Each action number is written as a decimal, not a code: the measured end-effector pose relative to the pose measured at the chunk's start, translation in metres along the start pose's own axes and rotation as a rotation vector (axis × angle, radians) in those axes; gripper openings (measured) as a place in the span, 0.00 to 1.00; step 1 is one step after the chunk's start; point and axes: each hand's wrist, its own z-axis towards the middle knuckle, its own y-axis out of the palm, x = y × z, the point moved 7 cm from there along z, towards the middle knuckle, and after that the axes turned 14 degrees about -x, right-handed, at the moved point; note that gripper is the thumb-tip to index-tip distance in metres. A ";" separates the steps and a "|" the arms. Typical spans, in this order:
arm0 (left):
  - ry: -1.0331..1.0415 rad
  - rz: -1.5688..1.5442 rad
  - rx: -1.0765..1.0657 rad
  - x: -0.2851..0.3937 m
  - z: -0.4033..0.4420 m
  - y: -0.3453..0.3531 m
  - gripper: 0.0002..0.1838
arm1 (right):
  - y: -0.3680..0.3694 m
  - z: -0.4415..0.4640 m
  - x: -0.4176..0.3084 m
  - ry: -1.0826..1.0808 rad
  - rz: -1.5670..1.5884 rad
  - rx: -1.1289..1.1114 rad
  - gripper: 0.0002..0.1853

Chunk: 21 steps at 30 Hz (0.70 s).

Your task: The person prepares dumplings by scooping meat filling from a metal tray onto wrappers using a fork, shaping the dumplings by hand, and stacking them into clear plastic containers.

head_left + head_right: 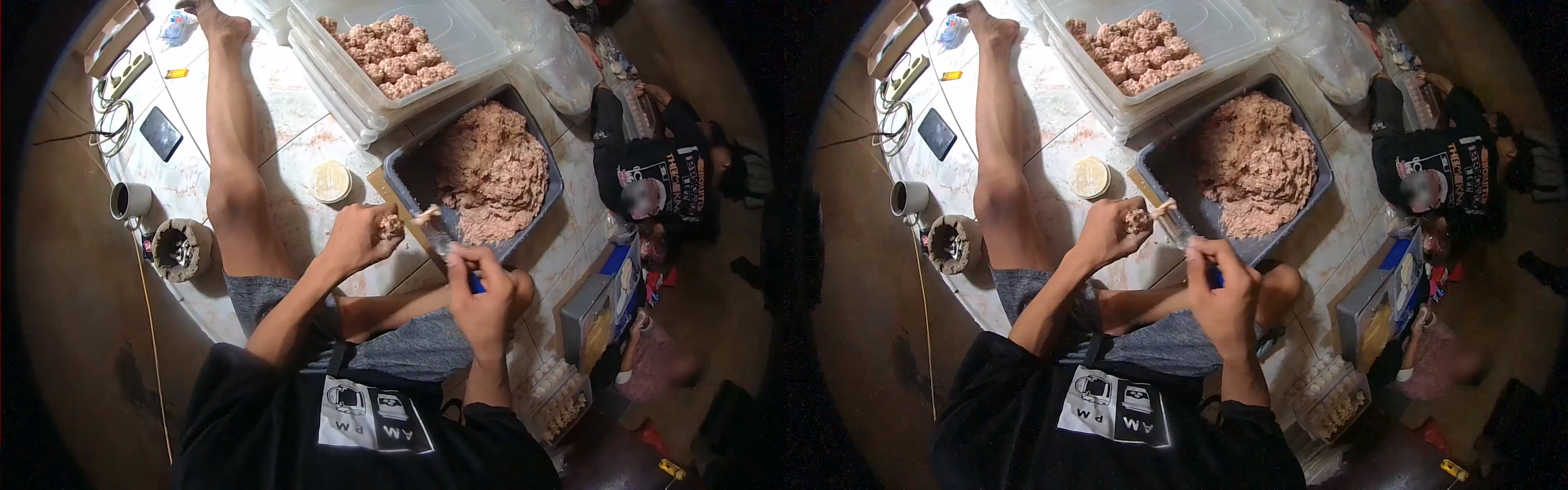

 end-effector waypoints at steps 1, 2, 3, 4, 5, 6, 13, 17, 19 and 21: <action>-0.033 -0.045 -0.009 -0.001 0.000 -0.001 0.11 | -0.012 0.003 -0.003 0.015 -0.040 0.039 0.06; -0.067 -0.091 -0.020 -0.002 -0.001 -0.002 0.11 | -0.023 0.006 -0.002 0.032 -0.078 0.077 0.07; -0.047 -0.218 -0.007 0.004 -0.001 -0.003 0.13 | -0.032 0.014 0.004 0.045 -0.132 0.112 0.06; 0.028 -0.244 0.007 0.012 0.001 -0.003 0.14 | -0.041 0.029 0.017 0.057 -0.183 0.148 0.06; 0.105 -0.267 0.021 0.019 0.002 -0.003 0.15 | -0.050 0.044 0.033 0.068 -0.234 0.187 0.06; 0.182 -0.292 0.030 0.024 0.002 -0.003 0.16 | -0.054 0.059 0.069 0.082 -0.326 0.167 0.06; 0.053 -0.726 0.025 0.009 -0.003 -0.010 0.16 | -0.057 0.036 0.042 0.236 -0.308 0.065 0.05; 0.133 -0.591 -0.137 0.000 0.006 0.015 0.14 | 0.015 0.013 -0.028 -0.128 -0.251 -0.235 0.04; 0.143 -0.483 -0.122 0.002 0.004 0.011 0.13 | 0.030 0.018 -0.012 -0.119 -0.246 -0.287 0.03; 0.074 -0.372 -0.056 0.001 0.000 0.001 0.12 | 0.020 0.024 -0.008 -0.086 -0.284 -0.270 0.03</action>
